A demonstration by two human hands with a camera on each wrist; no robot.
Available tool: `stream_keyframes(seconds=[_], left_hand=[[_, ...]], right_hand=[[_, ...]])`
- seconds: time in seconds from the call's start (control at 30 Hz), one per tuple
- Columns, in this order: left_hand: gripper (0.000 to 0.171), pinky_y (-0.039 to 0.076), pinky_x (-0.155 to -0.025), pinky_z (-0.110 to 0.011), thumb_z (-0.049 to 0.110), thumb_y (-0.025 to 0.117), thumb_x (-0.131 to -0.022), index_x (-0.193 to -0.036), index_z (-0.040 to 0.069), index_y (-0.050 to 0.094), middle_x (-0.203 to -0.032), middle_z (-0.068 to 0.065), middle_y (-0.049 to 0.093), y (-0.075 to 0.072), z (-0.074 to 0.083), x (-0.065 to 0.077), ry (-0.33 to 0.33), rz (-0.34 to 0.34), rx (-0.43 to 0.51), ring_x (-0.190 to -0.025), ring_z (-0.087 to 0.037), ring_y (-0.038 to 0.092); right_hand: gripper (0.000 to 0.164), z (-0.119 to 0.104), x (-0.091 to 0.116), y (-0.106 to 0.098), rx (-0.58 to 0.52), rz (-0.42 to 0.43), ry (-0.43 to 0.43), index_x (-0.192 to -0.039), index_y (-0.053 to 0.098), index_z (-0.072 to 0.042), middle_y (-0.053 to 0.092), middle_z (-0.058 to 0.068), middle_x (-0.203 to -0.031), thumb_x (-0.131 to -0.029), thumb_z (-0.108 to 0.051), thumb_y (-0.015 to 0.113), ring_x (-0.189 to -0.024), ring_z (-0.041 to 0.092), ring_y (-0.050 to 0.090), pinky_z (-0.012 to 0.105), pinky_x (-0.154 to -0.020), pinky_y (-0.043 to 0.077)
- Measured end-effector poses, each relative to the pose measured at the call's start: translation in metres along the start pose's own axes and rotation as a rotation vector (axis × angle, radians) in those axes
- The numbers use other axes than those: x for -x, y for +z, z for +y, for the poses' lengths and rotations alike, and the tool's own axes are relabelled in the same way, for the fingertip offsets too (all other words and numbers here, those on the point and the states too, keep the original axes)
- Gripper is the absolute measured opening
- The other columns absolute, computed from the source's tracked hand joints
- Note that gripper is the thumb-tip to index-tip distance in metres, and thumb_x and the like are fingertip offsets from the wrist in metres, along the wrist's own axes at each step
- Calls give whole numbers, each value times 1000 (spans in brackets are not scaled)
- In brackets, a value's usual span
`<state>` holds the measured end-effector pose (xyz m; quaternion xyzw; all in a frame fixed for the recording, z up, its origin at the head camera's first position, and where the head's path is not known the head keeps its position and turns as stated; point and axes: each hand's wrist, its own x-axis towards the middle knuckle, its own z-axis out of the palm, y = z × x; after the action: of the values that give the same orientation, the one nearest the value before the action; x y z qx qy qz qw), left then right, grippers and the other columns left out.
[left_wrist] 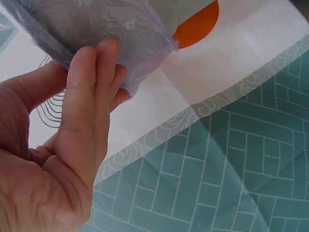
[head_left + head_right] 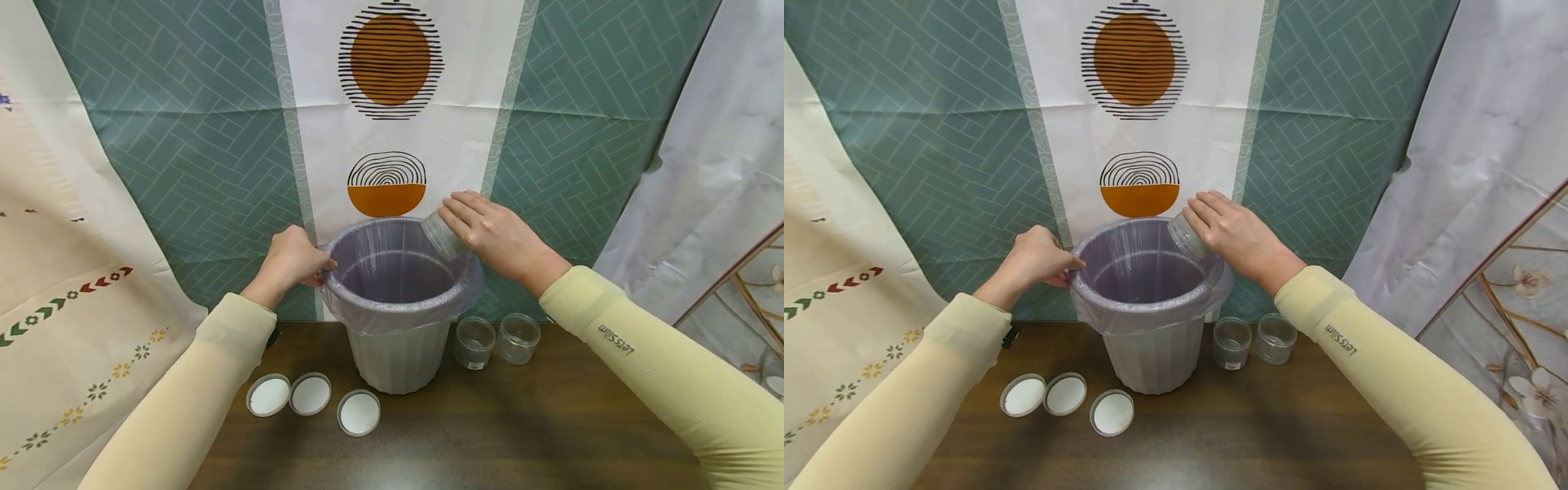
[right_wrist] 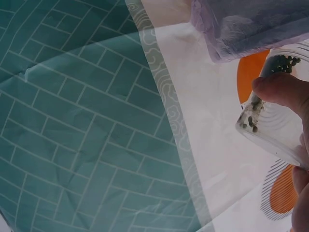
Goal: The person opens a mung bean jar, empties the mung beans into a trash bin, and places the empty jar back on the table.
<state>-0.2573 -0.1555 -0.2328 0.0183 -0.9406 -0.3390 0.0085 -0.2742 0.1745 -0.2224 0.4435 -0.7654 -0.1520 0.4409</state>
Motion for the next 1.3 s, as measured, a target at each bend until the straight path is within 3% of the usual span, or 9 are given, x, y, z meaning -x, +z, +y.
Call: stream_keyframes(seconds=[0.23,0.7,1.3], left_hand=[[24,58,-72,-35,22,73,-77,-81,0,64,-80,-16,66,0,-1,0,-2,10,6,-61,-18,71],[24,55,-77,-37,22,73,-77,-81,-1,64,-77,-15,67,0,-3,-1,8,-1,4,-60,-17,71],[24,57,-71,-34,21,73,-76,-80,-1,63,-79,-16,66,-1,-2,-1,-3,5,15,-62,-19,71]], right_hand=[[49,-1,-2,1,3,-5,-16,-127,55,2,59,20,-126,-80,13,61,-119,32,55,43,-104,42],[48,-1,-5,7,-12,34,-52,-125,57,2,60,19,-124,-78,14,62,-119,32,55,43,-103,43],[49,1,-5,6,-10,11,-85,-125,57,2,61,18,-123,-78,9,67,-117,32,56,41,-102,44]])
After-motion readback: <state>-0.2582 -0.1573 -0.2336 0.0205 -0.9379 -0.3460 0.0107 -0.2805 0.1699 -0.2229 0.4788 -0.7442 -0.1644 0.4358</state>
